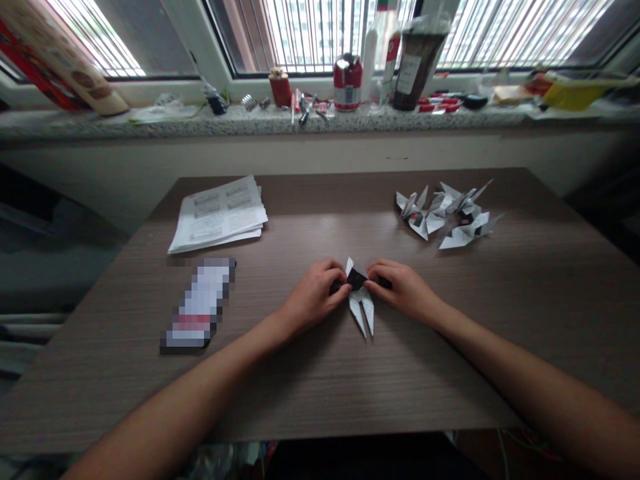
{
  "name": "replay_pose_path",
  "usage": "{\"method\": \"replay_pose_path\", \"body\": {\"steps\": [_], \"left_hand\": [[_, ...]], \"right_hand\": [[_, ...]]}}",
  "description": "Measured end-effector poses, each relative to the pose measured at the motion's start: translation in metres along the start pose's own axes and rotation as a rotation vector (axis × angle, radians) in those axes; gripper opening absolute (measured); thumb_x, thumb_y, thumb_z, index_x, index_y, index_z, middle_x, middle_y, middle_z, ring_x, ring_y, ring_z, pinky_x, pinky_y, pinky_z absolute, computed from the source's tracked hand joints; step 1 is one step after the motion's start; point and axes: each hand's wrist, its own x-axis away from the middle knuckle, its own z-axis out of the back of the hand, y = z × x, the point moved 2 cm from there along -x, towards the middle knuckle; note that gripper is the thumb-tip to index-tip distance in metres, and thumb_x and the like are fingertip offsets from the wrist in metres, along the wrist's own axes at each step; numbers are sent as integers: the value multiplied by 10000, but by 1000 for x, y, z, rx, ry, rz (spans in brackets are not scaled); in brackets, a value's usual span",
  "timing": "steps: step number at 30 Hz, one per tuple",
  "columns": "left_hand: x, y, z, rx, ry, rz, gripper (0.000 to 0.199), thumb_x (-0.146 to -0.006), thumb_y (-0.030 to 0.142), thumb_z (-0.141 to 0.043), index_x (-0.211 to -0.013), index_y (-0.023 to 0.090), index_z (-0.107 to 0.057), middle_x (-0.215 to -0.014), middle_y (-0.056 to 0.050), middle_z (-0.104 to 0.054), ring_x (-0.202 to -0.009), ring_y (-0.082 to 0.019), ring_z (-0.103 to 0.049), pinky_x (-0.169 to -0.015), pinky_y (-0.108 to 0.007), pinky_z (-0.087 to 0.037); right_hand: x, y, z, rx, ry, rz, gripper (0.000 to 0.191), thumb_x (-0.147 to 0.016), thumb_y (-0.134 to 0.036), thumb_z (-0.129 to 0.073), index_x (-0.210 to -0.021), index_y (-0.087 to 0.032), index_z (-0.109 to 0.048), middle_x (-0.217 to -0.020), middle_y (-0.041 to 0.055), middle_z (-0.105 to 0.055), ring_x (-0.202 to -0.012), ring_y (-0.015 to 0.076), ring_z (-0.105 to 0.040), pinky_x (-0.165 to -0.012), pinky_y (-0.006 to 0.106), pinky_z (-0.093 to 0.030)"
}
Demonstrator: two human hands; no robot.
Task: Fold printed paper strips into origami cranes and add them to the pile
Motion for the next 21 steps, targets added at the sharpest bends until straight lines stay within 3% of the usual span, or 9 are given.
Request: {"method": "replay_pose_path", "body": {"steps": [6, 11, 16, 21], "left_hand": [[0, 2, 2, 38, 18, 90, 130, -902, 159, -704, -903, 194, -579, -878, -11, -649, -795, -181, -595, -742, -318, -465], [-2, 1, 1, 55, 29, 119, 153, -905, 140, -693, -884, 195, -552, -856, -2, -639, -759, -166, -580, -694, -299, -435], [-2, -1, -1, 21, 42, 91, 133, -921, 151, -699, -900, 194, -575, -857, -7, -629, -788, -176, -589, -712, -310, -465], [1, -3, -3, 33, 54, 82, 70, -958, 160, -676, -1012, 191, -645, -1009, -40, -633, -895, -186, -632, -806, -338, -528]], "right_hand": [[0, -2, -2, -43, 34, -42, 83, -969, -219, -660, -888, -199, -662, -854, 22, -663, -760, 165, -606, -700, 285, -459], [1, -2, -5, -83, 80, -124, 76, -916, -192, -713, -923, -203, -639, -790, -13, -637, -703, 147, -588, -644, 259, -436], [2, -3, -7, -64, 106, -122, 95, -910, -188, -705, -934, -216, -618, -778, -19, -617, -689, 148, -574, -627, 258, -439], [2, -3, -9, -10, 107, -36, 108, -934, -164, -687, -1029, -215, -685, -940, 36, -680, -813, 175, -631, -733, 296, -501]]}}
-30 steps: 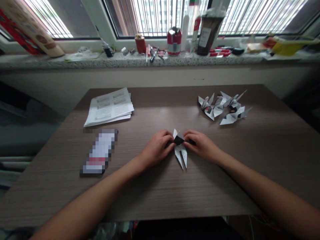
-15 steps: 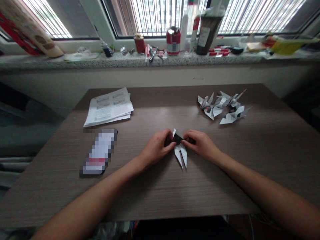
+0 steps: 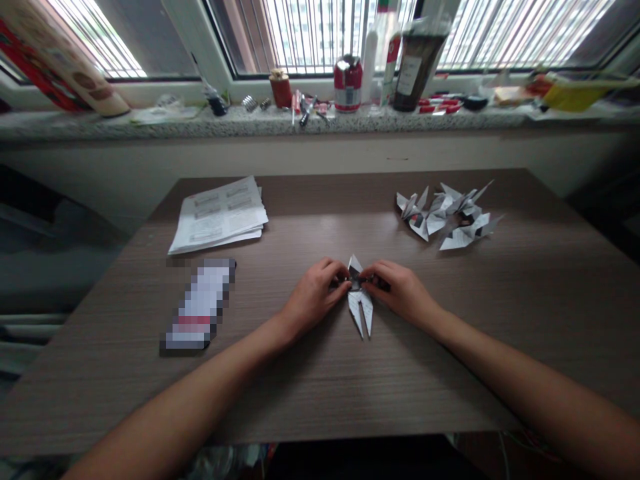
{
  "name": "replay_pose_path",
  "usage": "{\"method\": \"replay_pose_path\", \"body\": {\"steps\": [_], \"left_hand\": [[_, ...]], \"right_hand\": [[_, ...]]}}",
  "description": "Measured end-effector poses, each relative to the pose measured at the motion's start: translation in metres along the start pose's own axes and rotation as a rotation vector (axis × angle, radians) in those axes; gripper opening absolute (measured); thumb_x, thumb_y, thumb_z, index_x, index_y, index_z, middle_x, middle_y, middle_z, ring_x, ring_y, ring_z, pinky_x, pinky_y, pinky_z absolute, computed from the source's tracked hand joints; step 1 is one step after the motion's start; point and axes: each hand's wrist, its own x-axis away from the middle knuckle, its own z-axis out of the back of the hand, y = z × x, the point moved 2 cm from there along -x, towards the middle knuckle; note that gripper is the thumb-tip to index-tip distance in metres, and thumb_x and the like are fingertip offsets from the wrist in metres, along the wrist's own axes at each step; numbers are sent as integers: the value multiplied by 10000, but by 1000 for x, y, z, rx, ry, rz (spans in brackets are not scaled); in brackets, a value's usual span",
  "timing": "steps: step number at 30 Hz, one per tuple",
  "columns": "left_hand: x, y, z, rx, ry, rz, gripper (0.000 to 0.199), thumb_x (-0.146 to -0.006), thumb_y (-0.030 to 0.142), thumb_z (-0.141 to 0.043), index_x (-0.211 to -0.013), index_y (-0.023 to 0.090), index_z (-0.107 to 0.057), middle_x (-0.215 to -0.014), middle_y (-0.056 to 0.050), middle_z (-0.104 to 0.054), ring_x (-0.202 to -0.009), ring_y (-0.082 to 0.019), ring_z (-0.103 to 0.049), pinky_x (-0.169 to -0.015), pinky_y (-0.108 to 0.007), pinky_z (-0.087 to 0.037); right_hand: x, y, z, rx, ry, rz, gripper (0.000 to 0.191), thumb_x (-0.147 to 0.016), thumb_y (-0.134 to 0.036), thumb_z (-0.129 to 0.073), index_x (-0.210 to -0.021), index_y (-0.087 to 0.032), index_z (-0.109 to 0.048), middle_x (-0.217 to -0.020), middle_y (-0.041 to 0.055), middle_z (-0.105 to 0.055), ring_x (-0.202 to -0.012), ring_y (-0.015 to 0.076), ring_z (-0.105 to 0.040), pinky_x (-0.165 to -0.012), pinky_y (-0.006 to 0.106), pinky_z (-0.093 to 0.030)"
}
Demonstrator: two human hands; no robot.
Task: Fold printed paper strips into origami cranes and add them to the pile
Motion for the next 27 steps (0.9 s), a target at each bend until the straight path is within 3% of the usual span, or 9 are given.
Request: {"method": "replay_pose_path", "body": {"steps": [11, 16, 21, 27], "left_hand": [[3, 3, 0, -179, 30, -87, 74, -995, 193, -655, -1054, 190, -700, -1079, -69, -647, -1013, -226, -630, -926, -400, -544], [6, 8, 1, -246, 14, -92, 133, -1003, 313, -666, -1067, 199, -693, -1126, -90, -648, -1047, -256, -620, -935, -434, -544], [7, 6, 4, -228, 37, -38, 182, -983, 291, -689, -1143, 207, -667, -1160, -91, -629, -1070, -260, -612, -960, -442, -533], [8, 3, 7, -212, 60, -32, 99, -984, 256, -671, -1070, 214, -695, -1156, -82, -619, -1076, -256, -602, -972, -437, -514]], "right_hand": [[4, 2, -4, 124, 24, 108, 187, -1018, -250, -610, -1117, -224, -767, -1055, 101, -648, -921, 224, -648, -799, 375, -551], [4, -1, -1, 176, 11, 135, 199, -1021, -237, -598, -1120, -223, -770, -1063, 114, -673, -973, 254, -628, -839, 420, -544], [5, -4, 4, 182, 9, 170, 172, -1017, -242, -615, -1090, -232, -770, -1073, 108, -681, -1008, 265, -613, -867, 450, -535], [5, 0, 4, 182, 25, 189, 105, -996, -258, -663, -979, -245, -765, -1075, 96, -672, -1016, 261, -598, -874, 444, -528]]}}
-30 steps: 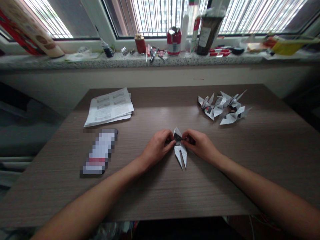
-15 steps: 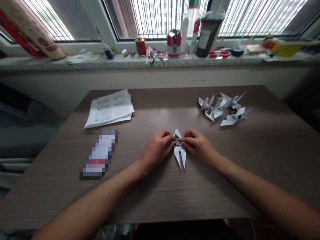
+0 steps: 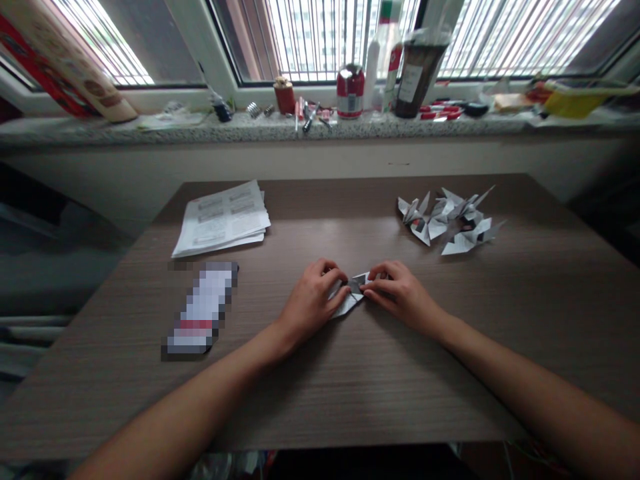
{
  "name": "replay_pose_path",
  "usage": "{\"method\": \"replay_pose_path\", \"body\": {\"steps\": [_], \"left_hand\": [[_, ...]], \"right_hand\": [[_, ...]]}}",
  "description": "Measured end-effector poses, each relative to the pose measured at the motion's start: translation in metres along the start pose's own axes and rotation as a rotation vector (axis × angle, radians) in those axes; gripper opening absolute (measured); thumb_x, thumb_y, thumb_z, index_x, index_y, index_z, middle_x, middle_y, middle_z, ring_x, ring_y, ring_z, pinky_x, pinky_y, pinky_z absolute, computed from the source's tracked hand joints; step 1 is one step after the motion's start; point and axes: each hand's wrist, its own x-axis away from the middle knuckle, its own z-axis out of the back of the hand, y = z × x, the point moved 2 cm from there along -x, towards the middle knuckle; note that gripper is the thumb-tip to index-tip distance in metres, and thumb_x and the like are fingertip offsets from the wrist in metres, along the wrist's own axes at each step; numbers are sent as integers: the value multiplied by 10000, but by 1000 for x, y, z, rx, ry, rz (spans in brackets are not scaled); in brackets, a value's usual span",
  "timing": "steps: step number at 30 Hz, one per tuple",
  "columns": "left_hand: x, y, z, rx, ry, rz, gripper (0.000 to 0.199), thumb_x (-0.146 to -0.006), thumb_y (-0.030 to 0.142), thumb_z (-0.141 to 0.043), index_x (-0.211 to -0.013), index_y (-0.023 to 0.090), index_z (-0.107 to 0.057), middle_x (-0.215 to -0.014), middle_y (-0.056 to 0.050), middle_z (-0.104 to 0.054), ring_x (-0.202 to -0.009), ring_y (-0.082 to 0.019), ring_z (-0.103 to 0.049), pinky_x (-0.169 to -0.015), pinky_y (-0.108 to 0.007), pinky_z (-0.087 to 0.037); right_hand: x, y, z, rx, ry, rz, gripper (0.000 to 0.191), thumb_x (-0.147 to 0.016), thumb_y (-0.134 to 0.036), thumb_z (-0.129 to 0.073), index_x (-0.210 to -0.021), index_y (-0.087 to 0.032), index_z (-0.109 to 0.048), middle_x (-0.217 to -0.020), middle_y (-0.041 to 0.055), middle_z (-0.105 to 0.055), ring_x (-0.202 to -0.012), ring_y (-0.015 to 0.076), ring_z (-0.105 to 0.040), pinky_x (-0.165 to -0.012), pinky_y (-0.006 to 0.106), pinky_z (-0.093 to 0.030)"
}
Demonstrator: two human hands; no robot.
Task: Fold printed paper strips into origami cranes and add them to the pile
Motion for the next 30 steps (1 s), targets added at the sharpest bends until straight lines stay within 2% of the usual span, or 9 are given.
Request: {"method": "replay_pose_path", "body": {"steps": [3, 5, 8, 12, 14, 20, 22, 26, 30], "left_hand": [[0, 2, 1, -9, -8, -17, 99, -999, 260, -650, -1071, 217, -702, -1151, -77, -627, -1065, -249, -606, -968, -434, -513], [-1, 4, 1, -23, -13, -24, 120, -989, 305, -676, -1066, 216, -701, -1146, -79, -634, -1060, -256, -608, -963, -439, -515], [-2, 6, 1, -31, -22, -28, 182, -937, 330, -749, -1064, 214, -689, -1160, -83, -640, -1071, -271, -610, -962, -443, -516], [-3, 7, -1, 7, -31, -17, 215, -898, 263, -787, -1061, 205, -661, -1180, -82, -640, -1102, -273, -602, -995, -439, -496], [-4, 7, -1, 39, -34, 2, 237, -879, 237, -799, -1051, 198, -641, -1143, -77, -650, -1079, -270, -606, -969, -428, -498], [-3, 8, 1, 253, -93, 89, 198, -905, 209, -750, -1063, 201, -633, -1049, -51, -706, -988, -234, -662, -883, -365, -508], [-3, 9, 4, 376, -104, 109, 145, -940, 211, -704, -1066, 204, -633, -1047, -41, -716, -981, -211, -678, -879, -336, -510], [-2, 12, 8, 560, -96, 159, 159, -975, 249, -675, -1121, 211, -623, -1044, -28, -728, -990, -188, -694, -873, -297, -514], [-2, 15, 10, 669, -127, 185, 231, -992, 273, -660, -1212, 206, -641, -1141, -57, -739, -1068, -204, -693, -931, -313, -517]], "right_hand": [[0, 3, -1, 25, 9, -10, 34, -952, -255, -725, -969, -256, -755, -1127, 96, -663, -1069, 280, -589, -913, 467, -520], [-1, 5, 0, 28, 19, -36, 64, -930, -255, -752, -993, -258, -743, -1167, 102, -654, -1108, 293, -588, -948, 488, -514], [-1, 6, 0, 8, 24, -82, 197, -913, -263, -770, -1102, -255, -714, -1184, 110, -650, -1124, 301, -595, -977, 499, -511], [0, 6, 0, 10, 40, -152, 446, -881, -280, -797, -1300, -235, -649, -1238, 140, -630, -1165, 325, -589, -1012, 511, -503], [0, 8, 0, 13, 47, -182, 499, -872, -288, -802, -1337, -220, -635, -1247, 151, -625, -1177, 334, -583, -1018, 512, -500], [0, 11, 5, -124, 51, -201, 201, -933, -335, -737, -1108, -236, -719, -1187, 106, -670, -1163, 292, -602, -1030, 466, -476], [-1, 9, 8, -228, 46, -255, 158, -953, -348, -709, -1057, -230, -712, -1113, 83, -698, -1067, 257, -643, -959, 414, -505], [-1, 4, 11, -430, 2, -487, 301, -919, -431, -731, -1126, -216, -694, -875, 22, -703, -754, 192, -641, -673, 308, -500], [-2, -4, 13, -558, -30, -563, 276, -926, -461, -706, -992, -193, -716, -739, 14, -704, -671, 176, -643, -612, 283, -481]]}}
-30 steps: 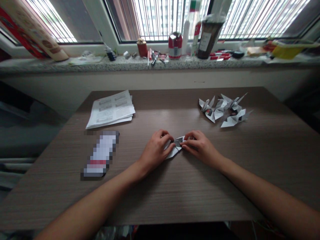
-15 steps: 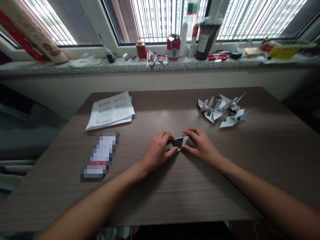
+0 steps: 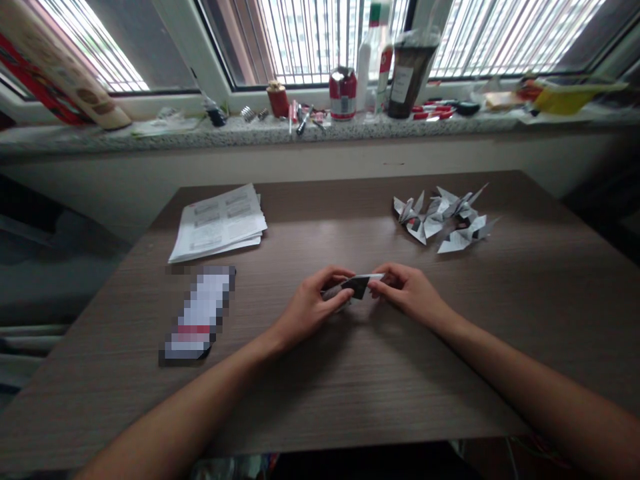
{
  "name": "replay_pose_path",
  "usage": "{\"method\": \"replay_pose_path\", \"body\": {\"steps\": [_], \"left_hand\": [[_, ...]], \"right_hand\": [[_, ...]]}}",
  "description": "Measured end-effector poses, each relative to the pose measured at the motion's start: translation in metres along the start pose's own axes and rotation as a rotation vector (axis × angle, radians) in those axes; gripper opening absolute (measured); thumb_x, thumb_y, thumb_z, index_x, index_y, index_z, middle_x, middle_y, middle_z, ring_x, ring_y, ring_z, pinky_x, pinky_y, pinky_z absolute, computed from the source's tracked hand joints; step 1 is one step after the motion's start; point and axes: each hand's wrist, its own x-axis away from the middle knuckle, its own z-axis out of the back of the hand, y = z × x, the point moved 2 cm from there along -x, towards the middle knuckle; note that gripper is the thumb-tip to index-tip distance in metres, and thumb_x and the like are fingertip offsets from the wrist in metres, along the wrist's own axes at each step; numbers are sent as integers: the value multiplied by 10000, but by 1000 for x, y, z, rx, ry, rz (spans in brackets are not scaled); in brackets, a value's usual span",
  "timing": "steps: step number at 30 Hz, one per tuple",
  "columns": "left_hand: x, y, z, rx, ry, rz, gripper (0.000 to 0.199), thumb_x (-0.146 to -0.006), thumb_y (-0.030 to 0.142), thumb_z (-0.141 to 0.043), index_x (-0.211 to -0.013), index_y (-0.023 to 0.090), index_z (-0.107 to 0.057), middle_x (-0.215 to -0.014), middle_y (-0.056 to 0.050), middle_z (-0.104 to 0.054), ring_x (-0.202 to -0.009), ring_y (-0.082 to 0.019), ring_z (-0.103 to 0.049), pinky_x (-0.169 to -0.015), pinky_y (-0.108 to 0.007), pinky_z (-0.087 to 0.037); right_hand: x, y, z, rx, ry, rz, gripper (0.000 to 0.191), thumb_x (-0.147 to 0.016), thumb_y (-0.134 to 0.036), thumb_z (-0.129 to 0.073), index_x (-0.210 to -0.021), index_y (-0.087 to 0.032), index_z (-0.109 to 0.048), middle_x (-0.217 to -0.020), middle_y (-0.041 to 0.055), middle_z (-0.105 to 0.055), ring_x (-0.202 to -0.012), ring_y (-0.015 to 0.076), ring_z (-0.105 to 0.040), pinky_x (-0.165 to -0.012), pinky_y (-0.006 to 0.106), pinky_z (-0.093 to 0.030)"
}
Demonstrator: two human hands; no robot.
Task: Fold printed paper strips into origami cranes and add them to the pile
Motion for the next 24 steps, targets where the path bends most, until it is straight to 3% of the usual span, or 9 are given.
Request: {"method": "replay_pose_path", "body": {"steps": [8, 24], "left_hand": [[-1, 5, 1, 43, -92, 53, 238, -992, 317, -663, -1178, 179, -718, -1143, -61, -750, -1058, -216, -686, -934, -311, -508], [0, 3, 2, 25, -60, 106, 200, -965, 337, -699, -1052, 164, -749, -1003, -43, -758, -887, -176, -671, -810, -273, -490]], "right_hand": [[4, -10, 2, -36, -24, 24, 303, -966, -472, -655, -952, -180, -737, -744, 37, -738, -666, 169, -672, -617, 275, -499], [4, -7, 1, -41, -52, 25, 300, -993, -463, -629, -932, -188, -734, -756, 23, -732, -679, 154, -674, -641, 267, -496]]}}
